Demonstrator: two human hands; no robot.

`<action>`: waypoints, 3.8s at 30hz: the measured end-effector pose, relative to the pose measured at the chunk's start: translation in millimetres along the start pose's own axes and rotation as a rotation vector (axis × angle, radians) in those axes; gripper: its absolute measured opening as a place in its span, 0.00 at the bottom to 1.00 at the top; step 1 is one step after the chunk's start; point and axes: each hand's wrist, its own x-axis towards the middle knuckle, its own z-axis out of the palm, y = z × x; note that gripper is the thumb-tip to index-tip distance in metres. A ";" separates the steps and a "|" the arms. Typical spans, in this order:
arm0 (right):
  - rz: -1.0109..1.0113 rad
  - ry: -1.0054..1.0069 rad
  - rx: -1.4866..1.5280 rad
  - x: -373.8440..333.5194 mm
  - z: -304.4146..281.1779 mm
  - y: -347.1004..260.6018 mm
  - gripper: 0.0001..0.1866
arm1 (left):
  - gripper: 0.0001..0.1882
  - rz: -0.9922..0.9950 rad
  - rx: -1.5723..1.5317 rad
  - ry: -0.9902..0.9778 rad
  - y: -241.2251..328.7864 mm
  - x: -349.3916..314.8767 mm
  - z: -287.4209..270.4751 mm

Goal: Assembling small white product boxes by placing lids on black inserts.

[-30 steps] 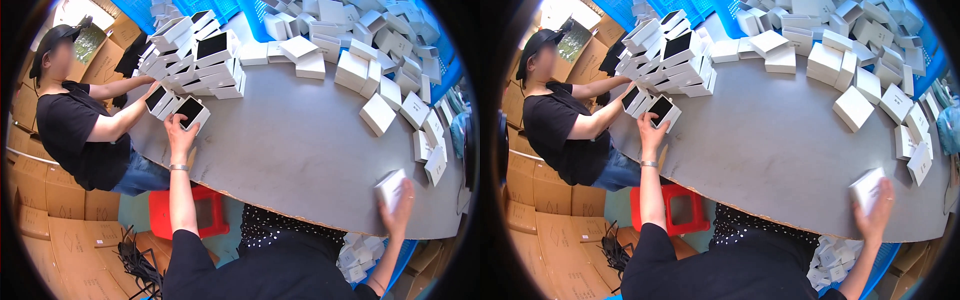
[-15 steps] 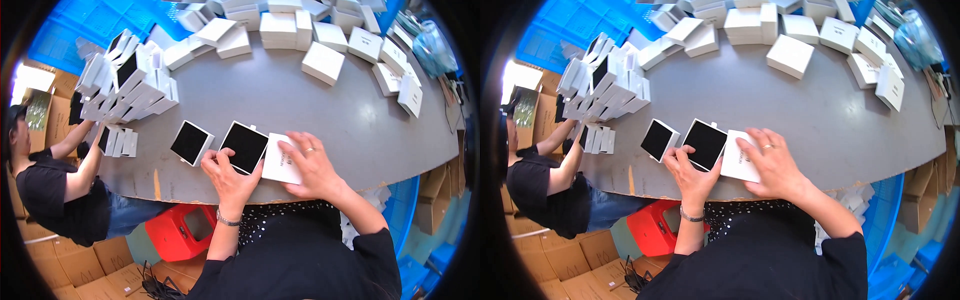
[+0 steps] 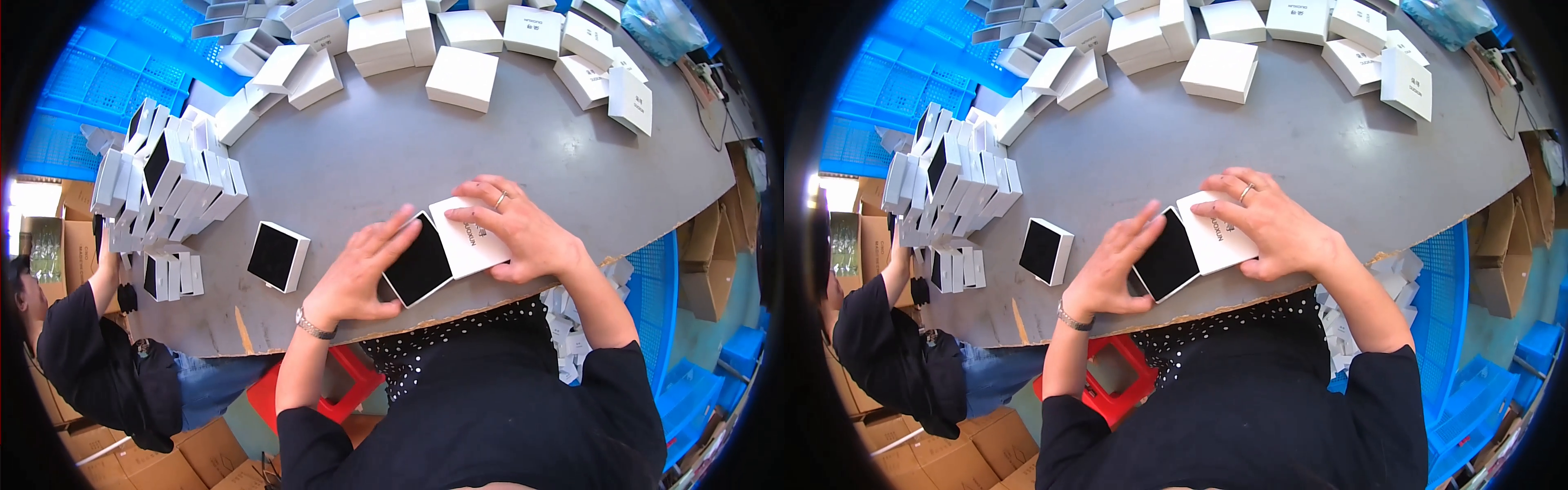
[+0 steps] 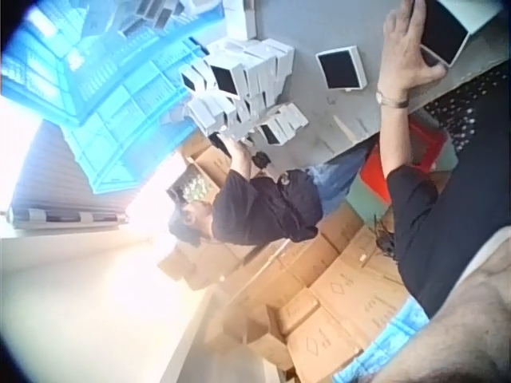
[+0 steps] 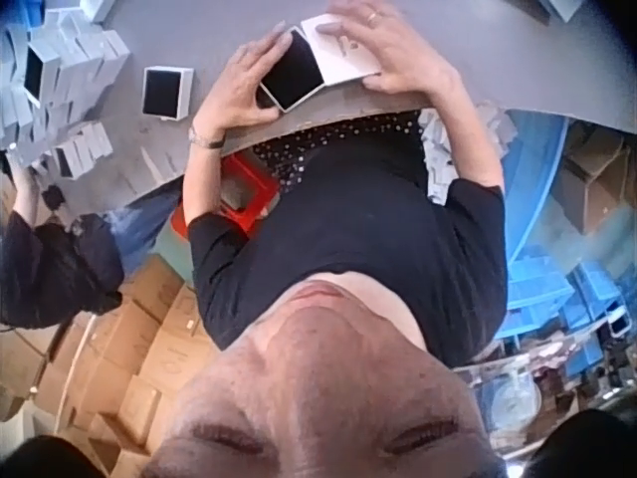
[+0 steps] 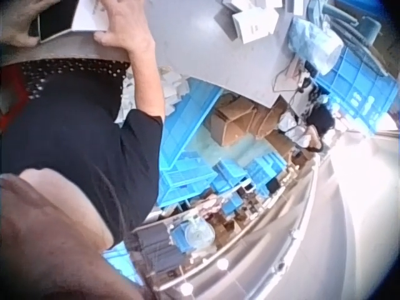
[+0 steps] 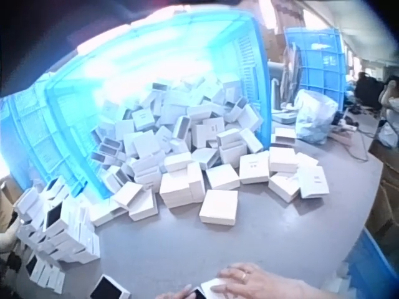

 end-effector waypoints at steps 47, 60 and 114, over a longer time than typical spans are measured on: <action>0.240 -0.594 -0.199 -35.4 -95.0 -17.5 0.36 | 0.46 -0.646 0.621 0.843 -8.6 -99.3 14.1; 0.488 0.103 0.390 100.8 -33.0 52.8 0.47 | 0.59 -0.766 0.180 0.484 22.5 -95.6 21.4; 0.088 -0.138 -0.241 8.0 3.1 -36.0 0.44 | 0.43 -0.288 0.492 0.800 -22.3 -14.5 -15.5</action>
